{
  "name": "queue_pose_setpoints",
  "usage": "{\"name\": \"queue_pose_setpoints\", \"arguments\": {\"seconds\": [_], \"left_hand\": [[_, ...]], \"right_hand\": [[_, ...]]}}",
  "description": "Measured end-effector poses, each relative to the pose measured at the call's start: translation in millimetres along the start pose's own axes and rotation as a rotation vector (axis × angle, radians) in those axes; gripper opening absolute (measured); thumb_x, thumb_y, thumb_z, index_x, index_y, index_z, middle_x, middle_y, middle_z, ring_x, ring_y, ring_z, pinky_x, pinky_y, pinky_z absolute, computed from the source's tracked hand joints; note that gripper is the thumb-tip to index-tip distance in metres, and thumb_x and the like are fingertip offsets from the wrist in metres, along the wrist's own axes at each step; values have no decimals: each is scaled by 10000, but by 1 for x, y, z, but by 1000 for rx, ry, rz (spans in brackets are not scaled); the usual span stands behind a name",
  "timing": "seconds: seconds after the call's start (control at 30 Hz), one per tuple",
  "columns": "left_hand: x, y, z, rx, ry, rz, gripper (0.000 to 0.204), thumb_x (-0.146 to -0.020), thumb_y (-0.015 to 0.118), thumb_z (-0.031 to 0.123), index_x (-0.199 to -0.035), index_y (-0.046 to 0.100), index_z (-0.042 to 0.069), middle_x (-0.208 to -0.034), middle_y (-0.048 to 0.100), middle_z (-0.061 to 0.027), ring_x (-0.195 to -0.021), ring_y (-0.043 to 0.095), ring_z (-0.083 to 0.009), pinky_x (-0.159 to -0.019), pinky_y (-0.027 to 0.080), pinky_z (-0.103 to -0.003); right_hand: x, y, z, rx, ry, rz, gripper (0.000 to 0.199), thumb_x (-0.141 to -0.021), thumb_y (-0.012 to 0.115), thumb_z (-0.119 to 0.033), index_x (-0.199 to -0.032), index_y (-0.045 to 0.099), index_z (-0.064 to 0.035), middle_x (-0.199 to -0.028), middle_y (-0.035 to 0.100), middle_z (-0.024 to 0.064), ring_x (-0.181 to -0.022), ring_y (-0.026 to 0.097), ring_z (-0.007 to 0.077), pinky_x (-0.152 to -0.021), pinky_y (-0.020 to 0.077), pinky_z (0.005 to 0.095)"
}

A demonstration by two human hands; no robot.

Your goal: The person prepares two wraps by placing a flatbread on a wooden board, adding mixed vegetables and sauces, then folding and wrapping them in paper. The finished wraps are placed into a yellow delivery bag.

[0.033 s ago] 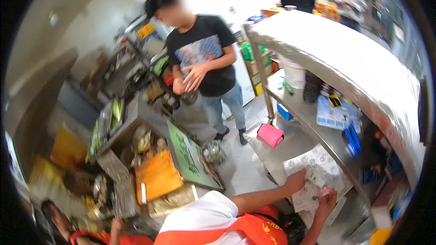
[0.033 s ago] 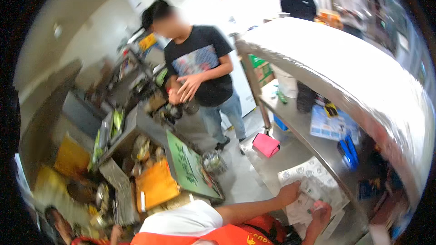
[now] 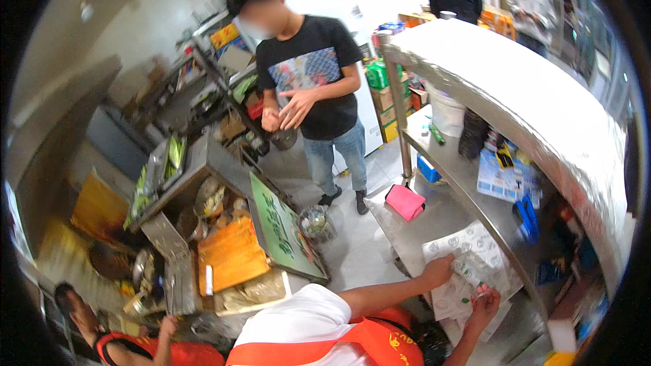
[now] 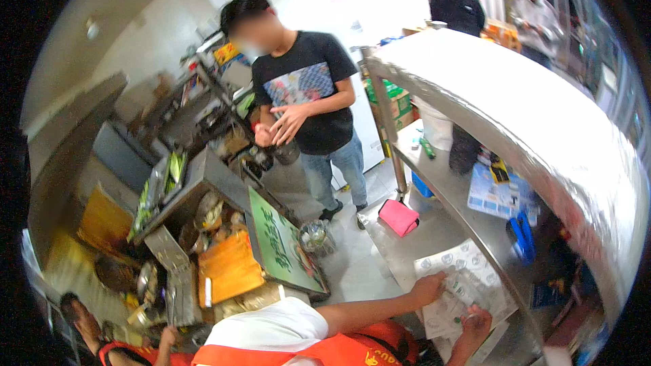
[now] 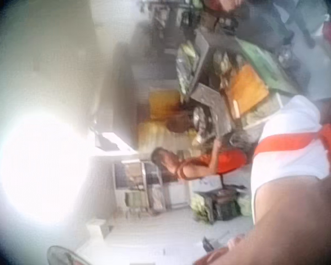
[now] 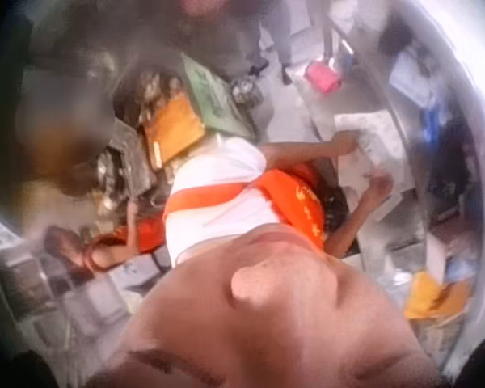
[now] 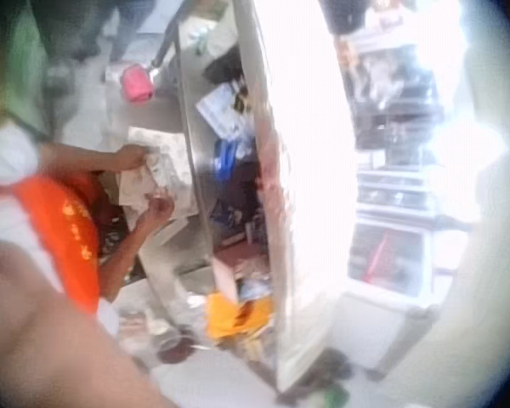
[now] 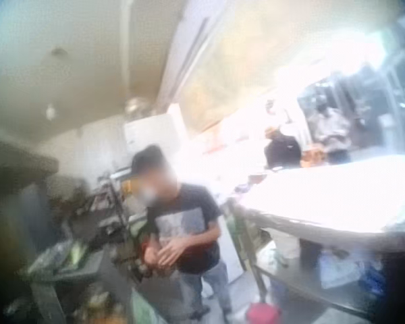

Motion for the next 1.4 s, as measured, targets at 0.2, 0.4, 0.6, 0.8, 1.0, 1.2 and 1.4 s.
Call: {"name": "queue_pose_setpoints", "arguments": {"seconds": [0.2, 0.4, 0.6, 0.8, 1.0, 1.2, 1.4], "left_hand": [[-1, -29, -7, 683, 79, -93, 203, -906, 569, 201, -931, 658, 21, -838, 651, -119, -773, 620, -217, -736, 493, -371], [22, -31, 88, 704, 256, -491, 226, -871, 488, 97, -950, 666, -18, -825, 687, -109, -827, 671, -220, -740, 523, -370], [2, -1, 89, 530, 293, -651, 191, -861, 589, 154, -935, 667, -4, -828, 686, -153, -808, 668, -283, -703, 518, -427], [-30, 27, 85, 322, 596, -449, 408, -830, 706, 435, -936, 706, 42, -876, 708, -168, -792, 671, -322, -737, 530, -436], [-19, 35, 87, 191, 359, -852, 376, -849, 671, 441, -916, 724, 74, -780, 700, -77, -708, 648, -169, -678, 505, -331], [-7, 27, 93, 290, 303, -795, 355, -840, 691, 410, -963, 729, 78, -816, 699, -90, -771, 646, -174, -734, 502, -333], [-7, 22, 98, 277, 463, -678, 305, -859, 658, 358, -946, 718, 71, -853, 691, -121, -811, 656, -201, -758, 508, -356]], "right_hand": [[10, 34, 16, 44, 56, 41, 172, -922, 569, -120, -1085, 520, -99, -1217, 584, 81, -1019, 567, 162, -803, 462, 309], [-25, 17, 76, 213, -139, -153, 143, -952, 575, -111, -1065, 533, -33, -1278, 572, 137, -1037, 575, 211, -860, 464, 341], [-11, 49, 52, 240, -204, -105, 430, -950, 628, -145, -1315, 498, 42, -1362, 534, 173, -1240, 526, 274, -972, 468, 368], [-17, 42, 97, 90, -187, 26, 415, -952, 581, -75, -1355, 514, -1, -1304, 577, 115, -1131, 567, 207, -950, 462, 339], [-18, 61, 36, 83, -263, -65, 404, -985, 474, -52, -1381, 506, 26, -1406, 531, 118, -1257, 517, 210, -1041, 408, 334], [-19, 56, 37, 270, -363, -102, 408, -1001, 492, -93, -1397, 494, 3, -1431, 507, 147, -1317, 479, 260, -1078, 384, 367], [-22, 73, 19, 351, -265, -334, 389, -972, 539, -126, -1341, 540, -2, -1355, 572, 141, -1237, 548, 269, -1040, 413, 362]]}}
Point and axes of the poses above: each hand's wrist, its own x-axis away from the middle knuckle, its own y-axis out of the palm, z = x × y, the point moved 10 cm from there along -x, towards the middle knuckle
